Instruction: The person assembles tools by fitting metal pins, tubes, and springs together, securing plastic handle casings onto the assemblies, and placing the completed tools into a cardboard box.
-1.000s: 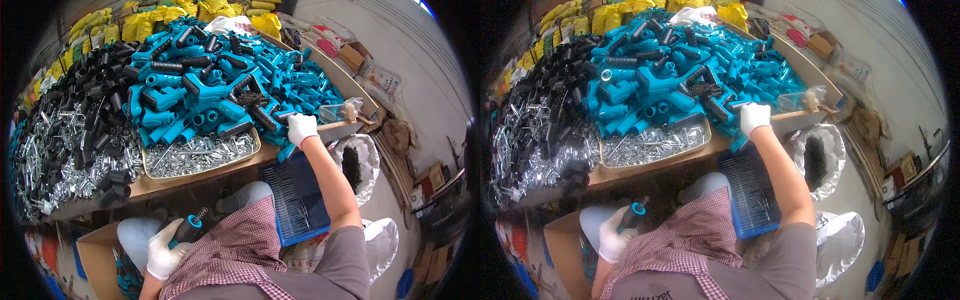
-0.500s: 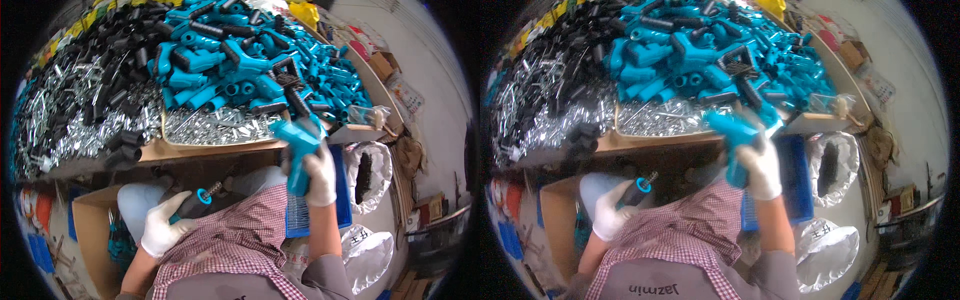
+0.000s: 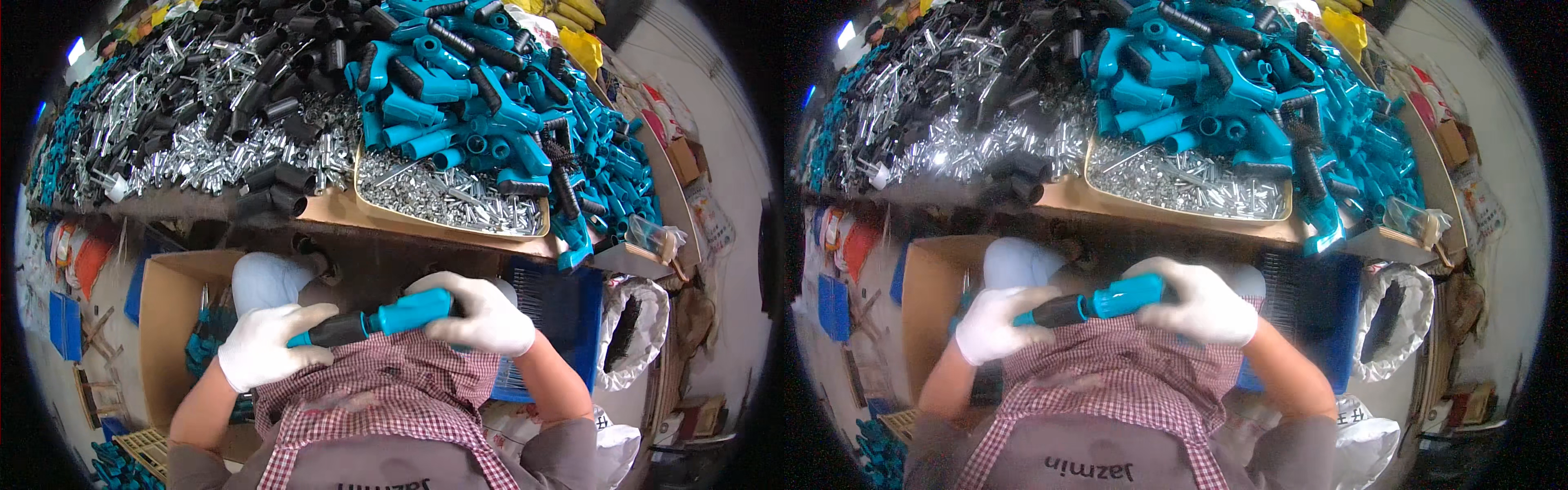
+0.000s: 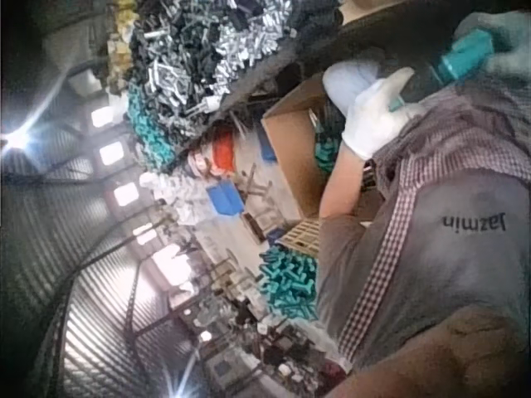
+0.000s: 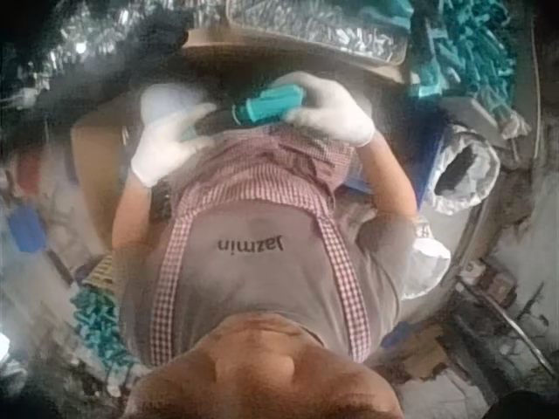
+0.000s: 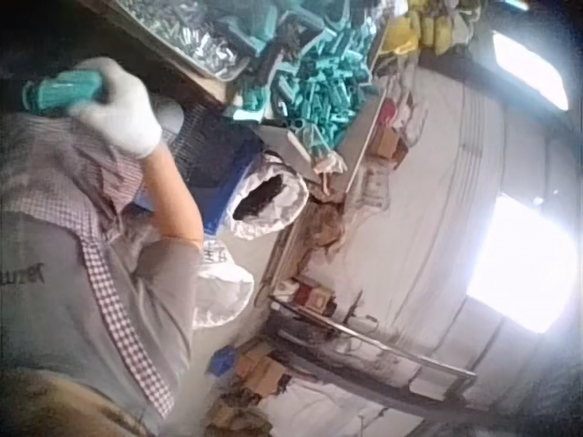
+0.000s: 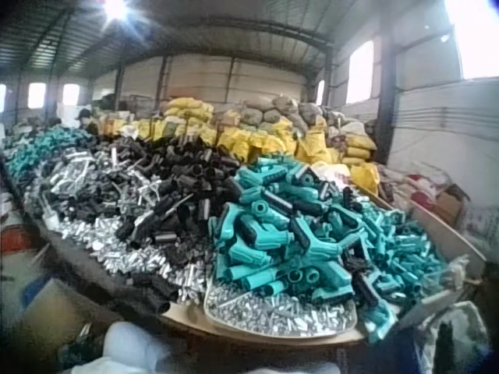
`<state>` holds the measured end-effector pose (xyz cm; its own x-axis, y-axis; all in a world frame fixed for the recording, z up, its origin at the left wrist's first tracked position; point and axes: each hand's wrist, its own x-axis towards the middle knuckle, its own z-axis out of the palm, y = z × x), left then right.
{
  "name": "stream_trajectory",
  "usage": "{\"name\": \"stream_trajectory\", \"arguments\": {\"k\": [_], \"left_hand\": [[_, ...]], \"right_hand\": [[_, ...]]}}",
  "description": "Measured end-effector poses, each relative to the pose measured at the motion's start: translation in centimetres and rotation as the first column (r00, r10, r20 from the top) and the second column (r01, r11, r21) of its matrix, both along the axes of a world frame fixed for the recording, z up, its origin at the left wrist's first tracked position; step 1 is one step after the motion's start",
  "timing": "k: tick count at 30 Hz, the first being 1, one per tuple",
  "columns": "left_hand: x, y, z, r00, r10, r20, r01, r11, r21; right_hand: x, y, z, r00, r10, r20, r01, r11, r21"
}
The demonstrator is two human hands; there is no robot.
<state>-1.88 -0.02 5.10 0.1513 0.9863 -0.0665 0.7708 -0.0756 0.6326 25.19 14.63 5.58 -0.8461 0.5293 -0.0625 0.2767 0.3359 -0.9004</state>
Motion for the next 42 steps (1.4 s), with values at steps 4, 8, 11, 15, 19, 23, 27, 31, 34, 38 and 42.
{"name": "stream_trajectory", "arguments": {"k": [4, 8, 11, 15, 19, 23, 27, 31, 34, 38, 42], "left_hand": [[-1.4, 0.3, -2.2, 0.901, 0.001, 0.435, 0.132, 0.952, -0.276], [-3.3, 0.6, -4.7, 0.663, 0.130, 0.737, 0.508, 0.645, -0.571], [-2.8, 0.3, -5.7, 0.632, 0.135, 0.763, 0.549, 0.616, -0.564], [-2.5, -0.1, -4.4, 0.663, 0.164, 0.731, 0.445, 0.698, -0.561], [-0.5, -0.6, -1.6, 0.985, -0.174, 0.016, 0.175, 0.982, -0.073], [0.0, -0.5, 0.2, 0.955, -0.124, -0.271, 0.122, 0.992, -0.023], [-1.0, -0.6, -3.3, 0.983, 0.059, -0.174, -0.093, 0.977, -0.193], [-0.4, -0.8, -1.7, 0.951, -0.308, 0.015, 0.309, 0.951, -0.012], [-1.5, -0.5, -5.0, 0.942, 0.246, 0.229, -0.216, 0.965, -0.149], [-0.2, -1.4, -6.0, 0.936, -0.214, -0.280, 0.209, 0.977, -0.045], [0.2, -1.3, -8.5, 0.862, 0.445, 0.242, -0.471, 0.880, 0.057]], "right_hand": [[-1.6, -2.2, 0.5, 0.975, 0.201, 0.095, -0.217, 0.764, 0.607], [-2.2, -2.5, 0.3, 0.888, 0.459, 0.026, -0.149, 0.234, 0.961], [-2.3, -2.0, 0.0, 0.782, 0.622, 0.049, -0.144, 0.103, 0.984], [-2.2, -1.7, 0.6, 0.790, 0.607, 0.088, -0.258, 0.199, 0.945], [-1.5, -2.0, -1.0, 0.968, 0.219, 0.123, -0.211, 0.975, -0.073], [-1.1, -2.5, -4.3, 0.990, -0.117, -0.078, 0.033, 0.737, -0.675], [-2.4, -3.7, -2.0, 0.785, -0.331, -0.524, 0.188, 0.933, -0.308], [-1.7, -1.9, -4.2, 0.686, -0.488, -0.540, 0.298, 0.866, -0.402], [-2.7, -4.0, -4.0, 0.705, -0.345, -0.619, 0.423, 0.906, -0.024], [-2.5, -3.4, -2.6, 0.810, -0.185, -0.557, 0.217, 0.976, -0.010], [-3.5, -5.2, -2.7, 0.782, -0.268, -0.562, 0.391, 0.914, 0.108]]}}
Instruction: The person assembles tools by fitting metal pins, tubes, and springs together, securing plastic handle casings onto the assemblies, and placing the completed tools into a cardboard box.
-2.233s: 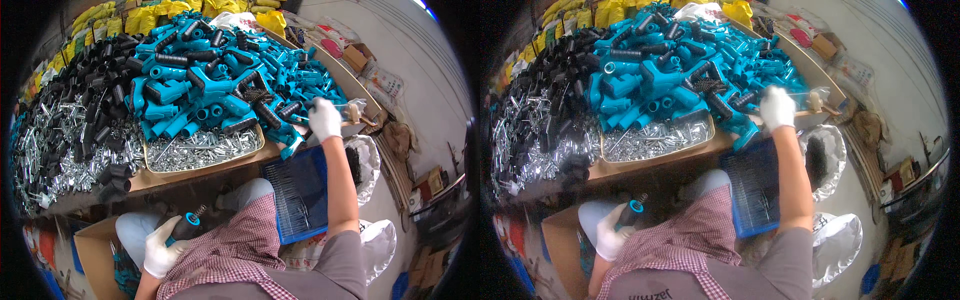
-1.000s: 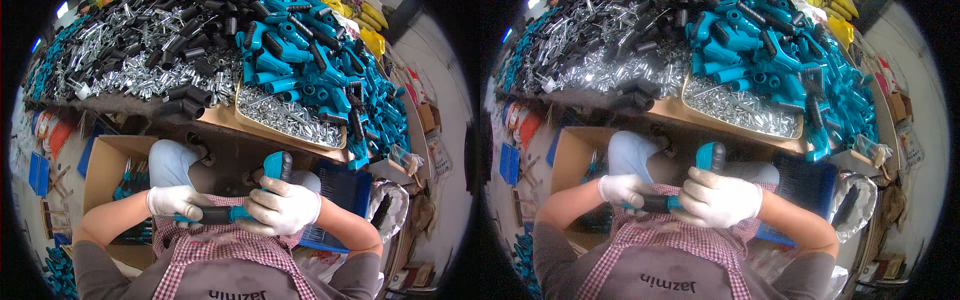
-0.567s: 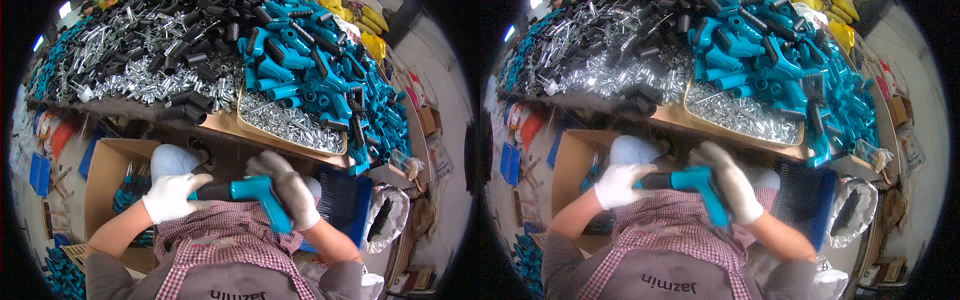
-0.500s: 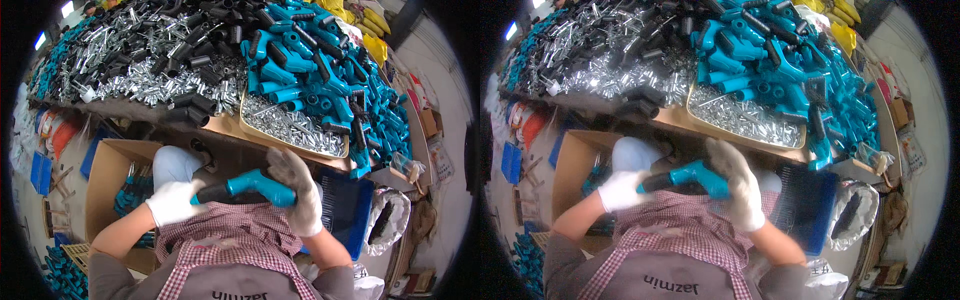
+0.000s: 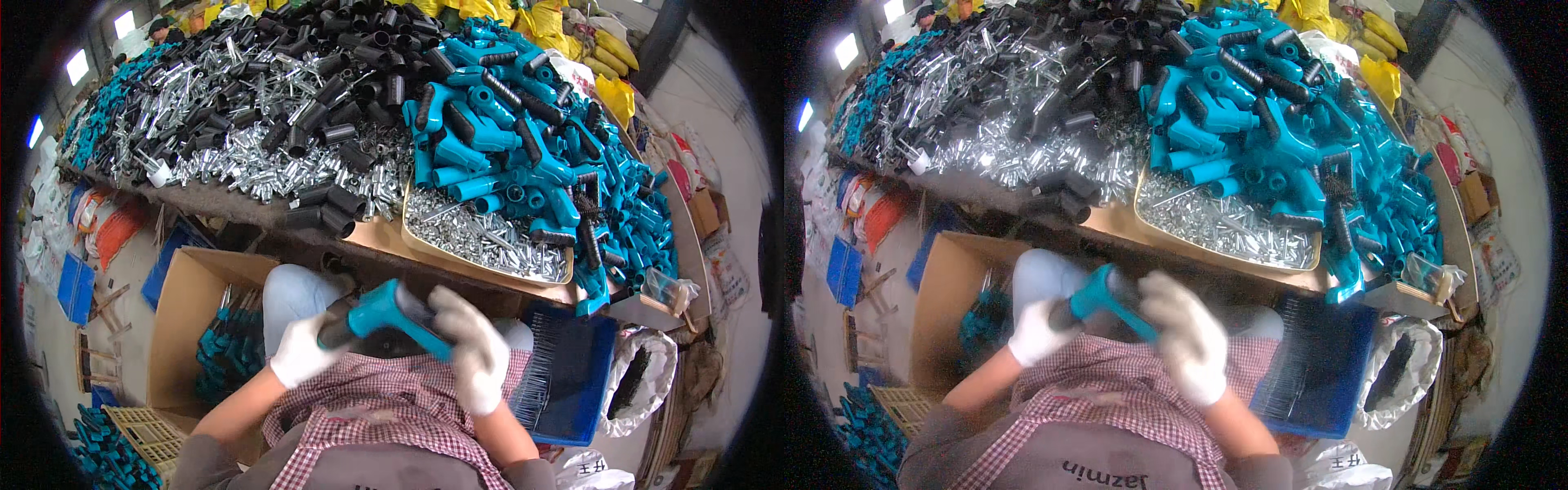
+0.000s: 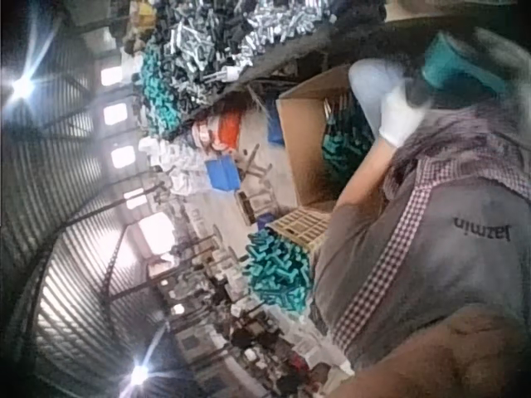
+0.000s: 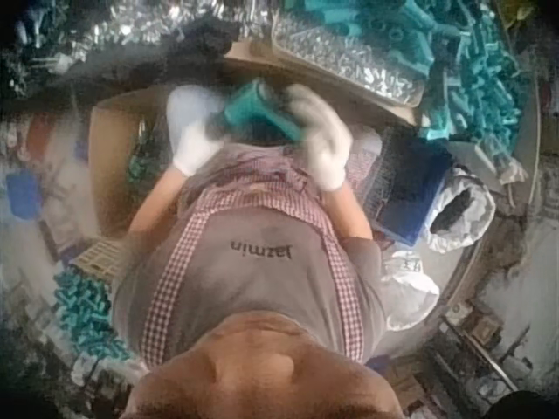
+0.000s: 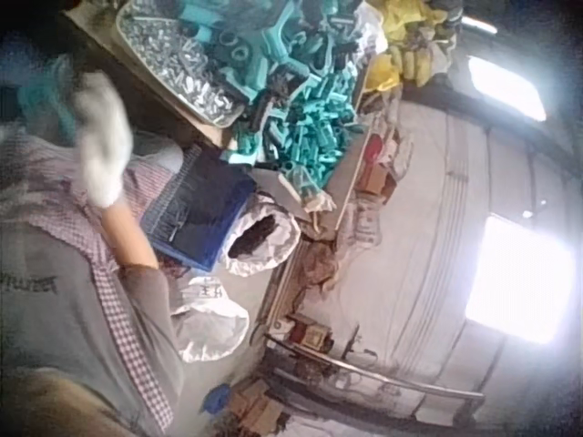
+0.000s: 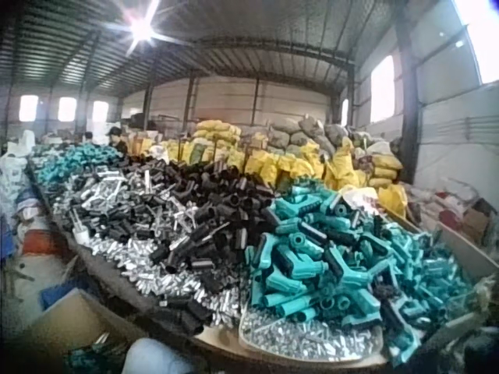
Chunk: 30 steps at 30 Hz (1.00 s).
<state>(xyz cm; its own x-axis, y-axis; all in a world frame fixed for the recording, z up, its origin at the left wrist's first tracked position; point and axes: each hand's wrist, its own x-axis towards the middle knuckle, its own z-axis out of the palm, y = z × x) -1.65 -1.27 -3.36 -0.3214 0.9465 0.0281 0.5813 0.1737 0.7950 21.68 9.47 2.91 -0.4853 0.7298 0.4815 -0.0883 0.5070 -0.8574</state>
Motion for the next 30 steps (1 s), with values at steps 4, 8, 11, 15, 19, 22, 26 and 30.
{"name": "stream_trajectory", "arguments": {"k": [4, 8, 11, 15, 19, 22, 26, 30], "left_hand": [[0.1, -1.2, -0.4, 0.743, -0.516, -0.426, 0.533, 0.841, -0.090], [-0.2, 0.7, 0.1, 0.998, 0.043, -0.054, -0.048, 0.994, -0.096], [-0.6, -0.9, -1.9, 0.858, -0.401, -0.322, 0.411, 0.911, -0.040], [-0.8, 0.0, -1.4, 0.966, -0.212, -0.147, 0.229, 0.967, 0.111], [-0.5, -0.9, -1.9, 0.858, -0.441, -0.262, 0.427, 0.897, -0.112], [-1.0, -0.7, -1.9, 0.914, -0.329, -0.237, 0.371, 0.915, 0.161], [0.3, -0.9, 0.0, 0.902, -0.427, -0.068, 0.382, 0.860, -0.337], [-0.8, -0.6, 4.4, 0.629, -0.681, -0.374, 0.514, 0.725, -0.458]], "right_hand": [[-0.1, 1.6, 0.3, 0.990, 0.123, 0.070, -0.121, 0.992, -0.033], [-0.4, -0.2, -0.2, 0.995, 0.091, 0.043, -0.082, 0.982, -0.170], [-0.7, 1.4, 0.5, 0.967, 0.224, 0.118, -0.240, 0.961, 0.135], [-0.7, 1.1, -0.5, 0.998, 0.053, 0.034, -0.051, 0.997, -0.059], [-0.8, 1.6, 0.6, 0.948, 0.244, 0.205, -0.287, 0.933, 0.217], [-0.9, 2.8, -0.4, 1.000, 0.000, 0.010, 0.002, 0.975, -0.223], [-1.8, 0.4, 0.7, 0.982, 0.115, 0.149, -0.178, 0.824, 0.538], [-1.3, 5.0, -3.5, 0.569, 0.189, 0.800, -0.029, 0.977, -0.210]]}}
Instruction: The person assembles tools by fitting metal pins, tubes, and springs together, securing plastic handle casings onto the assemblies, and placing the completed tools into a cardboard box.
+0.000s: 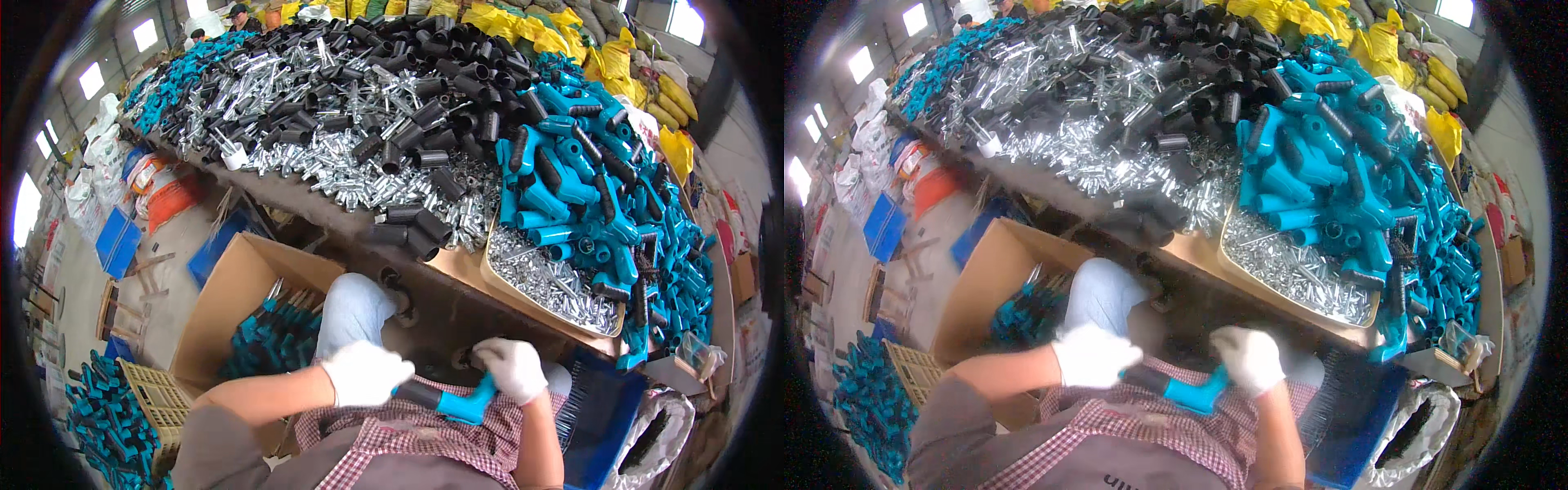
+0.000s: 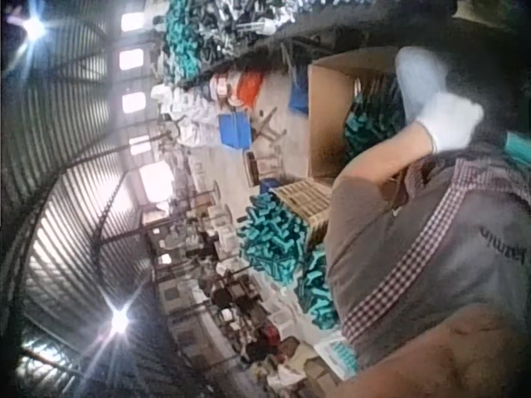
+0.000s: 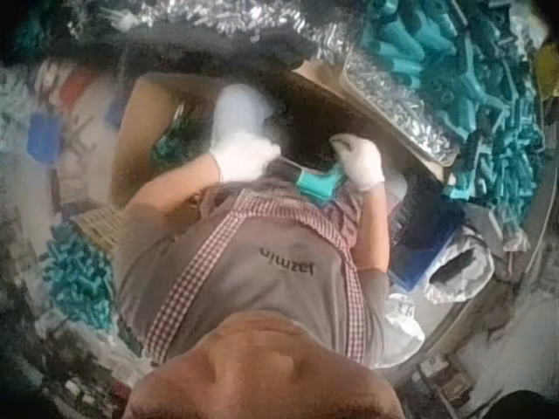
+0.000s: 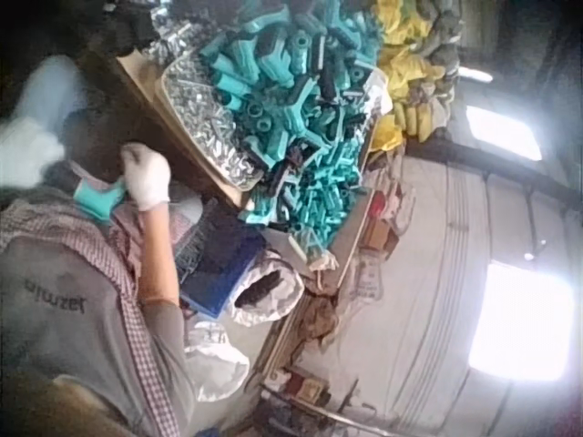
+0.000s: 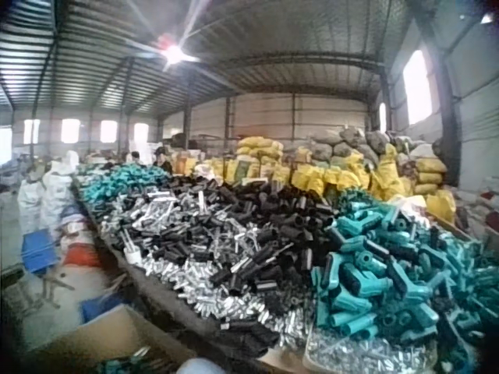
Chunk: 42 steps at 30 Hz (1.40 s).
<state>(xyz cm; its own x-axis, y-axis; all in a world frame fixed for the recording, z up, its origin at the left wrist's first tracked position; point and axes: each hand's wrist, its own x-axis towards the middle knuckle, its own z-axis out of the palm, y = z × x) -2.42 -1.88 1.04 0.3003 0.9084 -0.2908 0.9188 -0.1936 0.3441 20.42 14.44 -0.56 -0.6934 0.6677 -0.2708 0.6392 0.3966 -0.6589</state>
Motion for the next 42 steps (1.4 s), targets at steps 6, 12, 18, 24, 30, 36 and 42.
{"name": "stream_trajectory", "arguments": {"k": [6, 12, 18, 24, 30, 36, 42], "left_hand": [[-5.0, 4.9, 2.5, 0.977, -0.114, 0.181, 0.010, 0.871, 0.491], [-27.3, 8.7, -1.4, 0.447, 0.768, 0.459, -0.800, 0.114, 0.589], [-33.7, 11.6, -3.0, 0.276, 0.885, 0.376, -0.817, 0.010, 0.576], [-35.1, 14.1, -1.4, 0.319, 0.924, 0.212, -0.804, 0.146, 0.576], [-38.2, 11.0, -3.2, 0.286, 0.589, 0.756, -0.953, 0.094, 0.288], [-17.1, 8.0, -0.6, -0.097, 0.333, 0.938, -0.901, 0.371, -0.225], [-4.0, 4.0, 1.4, 0.451, 0.523, 0.723, -0.516, 0.814, -0.266]], "right_hand": [[-3.5, -3.9, -2.8, 0.915, 0.198, -0.350, -0.339, 0.848, -0.407], [-2.5, -4.7, -3.5, 0.852, -0.222, -0.474, -0.188, 0.716, -0.672], [-1.9, -5.0, -3.3, 0.783, -0.373, -0.498, -0.166, 0.646, -0.745], [-2.5, -5.7, -3.4, 0.810, -0.383, -0.443, -0.070, 0.688, -0.722], [-4.1, -6.2, -1.6, 0.846, -0.235, -0.478, -0.175, 0.724, -0.667], [-2.6, -4.7, 0.0, 0.871, -0.112, -0.478, -0.051, 0.947, -0.316], [-1.9, -4.9, -0.6, 0.934, 0.044, -0.354, 0.022, 0.984, 0.179]]}}
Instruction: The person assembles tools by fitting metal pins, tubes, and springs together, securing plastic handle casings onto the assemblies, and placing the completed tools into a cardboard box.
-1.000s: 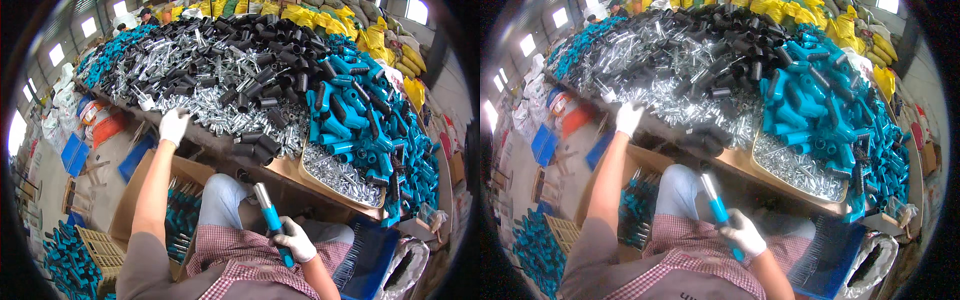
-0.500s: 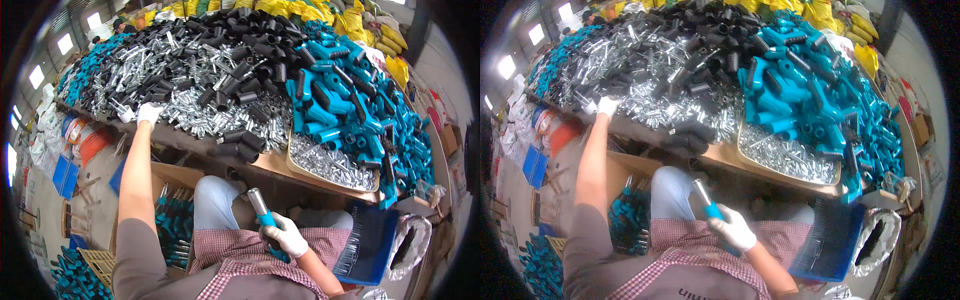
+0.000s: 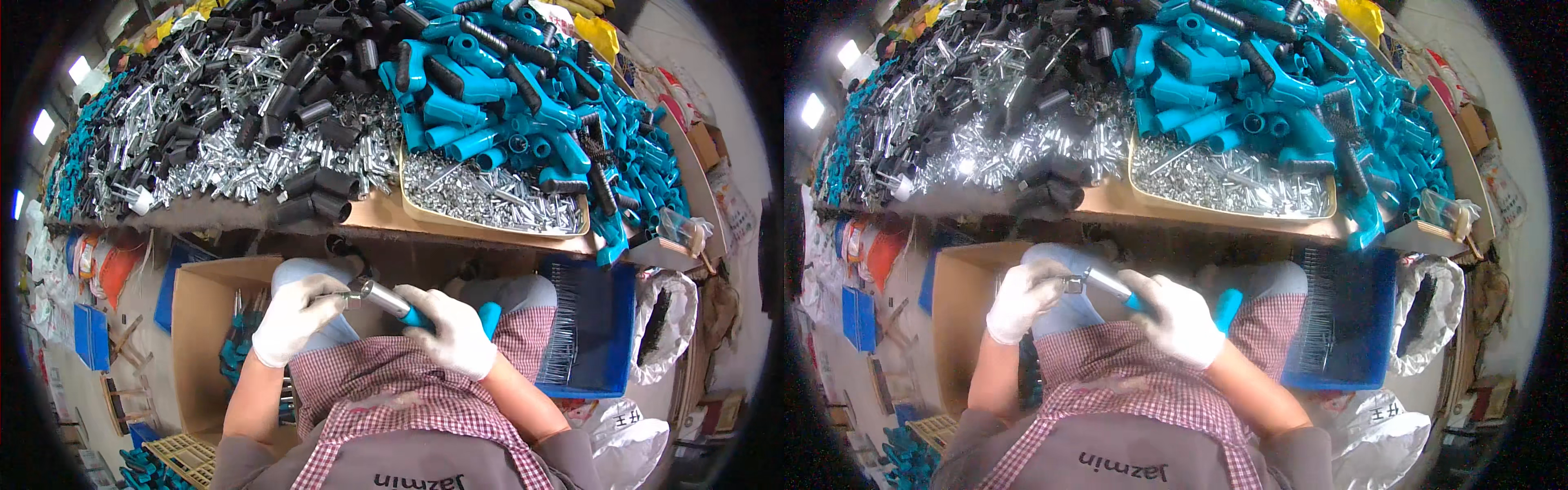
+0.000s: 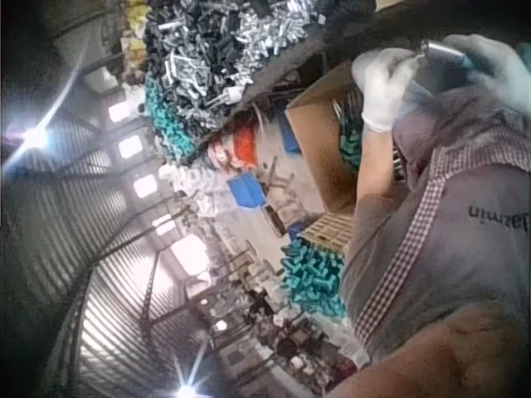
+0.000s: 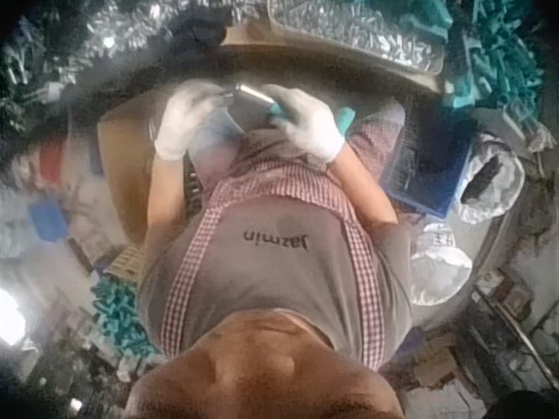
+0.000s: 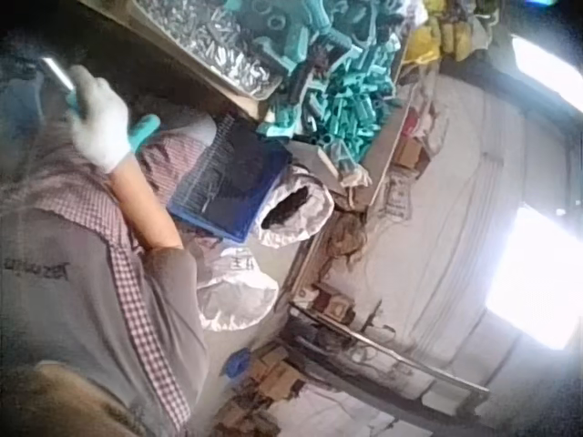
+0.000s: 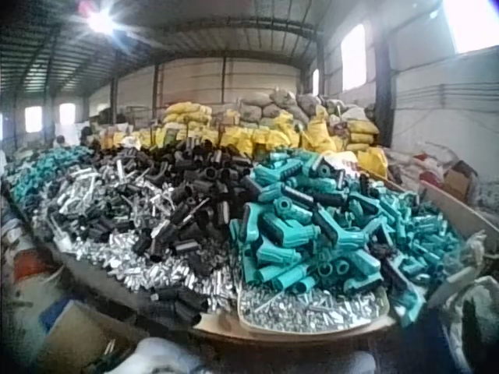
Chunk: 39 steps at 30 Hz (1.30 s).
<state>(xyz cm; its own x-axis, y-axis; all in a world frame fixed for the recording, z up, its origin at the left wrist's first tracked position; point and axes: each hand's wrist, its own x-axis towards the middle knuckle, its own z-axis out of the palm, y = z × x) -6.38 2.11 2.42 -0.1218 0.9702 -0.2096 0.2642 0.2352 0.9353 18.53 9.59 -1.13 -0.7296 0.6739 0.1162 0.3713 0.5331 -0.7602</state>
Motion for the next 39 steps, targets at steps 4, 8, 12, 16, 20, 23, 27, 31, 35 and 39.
{"name": "stream_trajectory", "arguments": {"k": [4, 8, 12, 16, 20, 23, 27, 31, 35, 39], "left_hand": [[0.7, -0.3, -0.4, 0.991, -0.101, -0.086, 0.100, 0.995, -0.015], [1.3, -0.2, -1.0, 0.956, -0.177, -0.235, 0.184, 0.983, 0.007], [2.7, -0.3, 0.0, 0.965, -0.197, -0.175, 0.193, 0.980, -0.039], [3.7, -0.8, -0.4, 0.877, -0.206, -0.435, 0.358, 0.883, 0.303], [4.0, -0.6, -0.7, 0.839, -0.185, -0.512, 0.463, 0.736, 0.493], [3.0, -0.9, -0.9, 0.962, -0.203, -0.183, 0.234, 0.958, 0.168], [3.9, -1.0, -0.8, 0.924, -0.188, -0.333, 0.277, 0.929, 0.245], [4.9, -1.5, -0.5, 0.894, -0.090, -0.439, 0.290, 0.863, 0.414], [4.8, -2.0, -0.8, 0.981, -0.069, -0.183, 0.104, 0.977, 0.188], [5.1, -1.4, -1.0, 0.846, -0.039, -0.532, 0.361, 0.776, 0.517]], "right_hand": [[1.2, -0.2, -0.2, 0.998, 0.014, 0.066, -0.027, 0.978, 0.206], [2.0, -0.4, 0.1, 0.990, -0.002, 0.141, -0.041, 0.953, 0.301], [2.8, -0.2, 0.4, 0.981, 0.039, 0.192, -0.088, 0.963, 0.254], [3.7, 0.5, 0.2, 0.981, 0.132, 0.142, -0.133, 0.991, 0.001], [4.0, 1.0, -0.7, 0.977, 0.211, 0.043, -0.201, 0.966, -0.163], [3.8, 0.7, -0.5, 0.985, 0.152, 0.080, -0.149, 0.988, -0.045], [3.6, 0.7, -0.2, 0.984, 0.122, 0.132, -0.123, 0.992, 0.000], [3.8, 0.6, 0.1, 0.986, 0.089, 0.144, -0.097, 0.994, 0.050], [3.6, 0.2, 0.2, 0.986, 0.080, 0.143, -0.094, 0.991, 0.094], [3.7, 0.5, 0.0, 0.985, 0.076, 0.154, -0.098, 0.985, 0.141]]}}
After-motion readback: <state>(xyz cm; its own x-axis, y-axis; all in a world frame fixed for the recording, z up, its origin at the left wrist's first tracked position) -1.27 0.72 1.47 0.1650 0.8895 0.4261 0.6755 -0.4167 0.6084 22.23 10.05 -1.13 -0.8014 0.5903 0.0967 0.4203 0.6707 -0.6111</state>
